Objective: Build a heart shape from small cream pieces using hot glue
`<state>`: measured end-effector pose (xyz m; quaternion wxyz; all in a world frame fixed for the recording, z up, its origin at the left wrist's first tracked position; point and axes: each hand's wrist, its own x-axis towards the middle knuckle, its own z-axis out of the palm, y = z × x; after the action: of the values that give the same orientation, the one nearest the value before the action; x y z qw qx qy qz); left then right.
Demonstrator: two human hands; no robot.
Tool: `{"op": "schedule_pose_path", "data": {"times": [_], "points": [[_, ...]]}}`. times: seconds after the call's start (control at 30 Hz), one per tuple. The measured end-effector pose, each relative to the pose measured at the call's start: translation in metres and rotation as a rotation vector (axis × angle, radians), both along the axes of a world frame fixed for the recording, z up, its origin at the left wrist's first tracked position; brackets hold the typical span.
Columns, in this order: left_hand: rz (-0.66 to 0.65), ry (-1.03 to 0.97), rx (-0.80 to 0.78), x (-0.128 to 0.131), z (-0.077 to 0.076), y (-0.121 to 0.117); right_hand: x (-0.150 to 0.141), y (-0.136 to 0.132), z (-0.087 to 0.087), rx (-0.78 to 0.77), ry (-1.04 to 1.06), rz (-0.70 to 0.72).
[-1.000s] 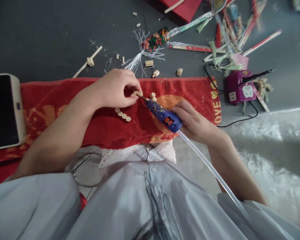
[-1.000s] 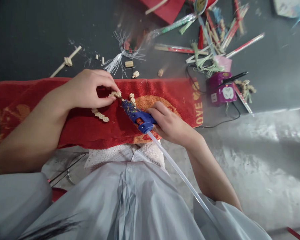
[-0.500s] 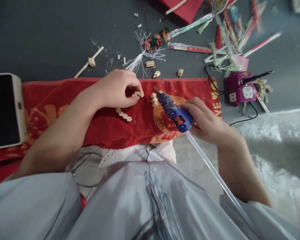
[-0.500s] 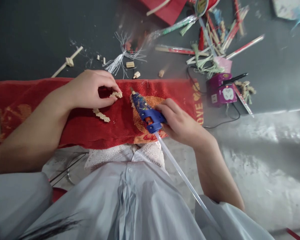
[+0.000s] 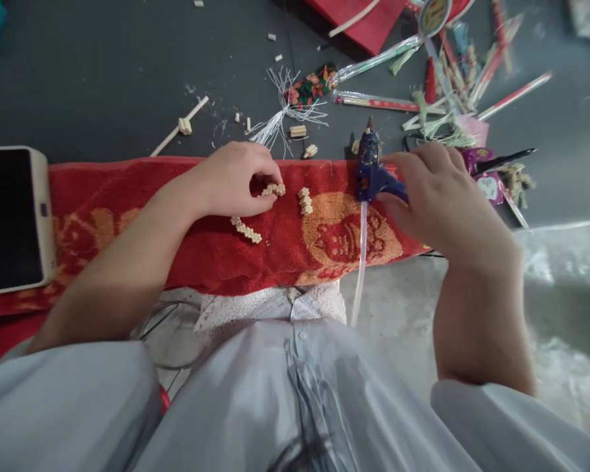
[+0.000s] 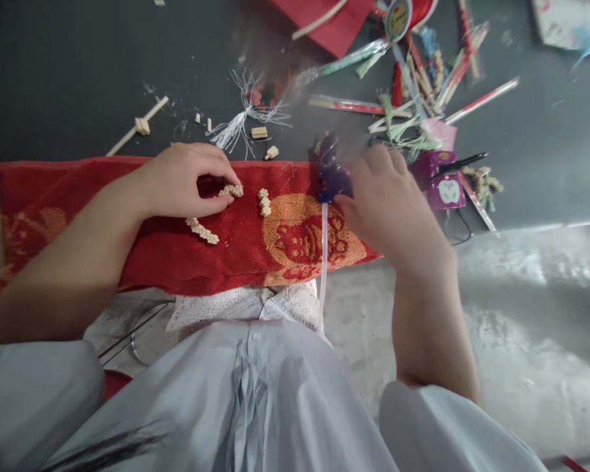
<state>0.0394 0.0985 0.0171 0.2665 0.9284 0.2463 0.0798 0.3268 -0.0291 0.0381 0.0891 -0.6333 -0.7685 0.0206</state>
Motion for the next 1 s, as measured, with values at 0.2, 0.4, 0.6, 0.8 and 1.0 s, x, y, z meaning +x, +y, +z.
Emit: {"op": "schedule_pose_path", "data": {"times": [0.2, 0.4, 0.6, 0.8, 1.0], "points": [[0.021, -0.041, -0.008, 0.001, -0.004, 0.0, -0.09, -0.007, -0.001, -0.049, -0.019, -0.121], [0.01, -0.026, 0.003, 0.001, -0.003, 0.0, -0.121, 0.0, -0.023, -0.076, 0.093, -0.306], [0.04, -0.051, -0.017, 0.001, -0.006, -0.002, -0.134, 0.0, -0.016, -0.057, 0.004, -0.255], [0.051, -0.047, 0.003, 0.003, -0.006, -0.004, -0.141, 0.002, -0.014, -0.114, -0.098, -0.24], [0.042, -0.061, 0.006, 0.002, -0.007, -0.004, -0.143, 0.002, -0.016, -0.087, -0.113, -0.239]]}}
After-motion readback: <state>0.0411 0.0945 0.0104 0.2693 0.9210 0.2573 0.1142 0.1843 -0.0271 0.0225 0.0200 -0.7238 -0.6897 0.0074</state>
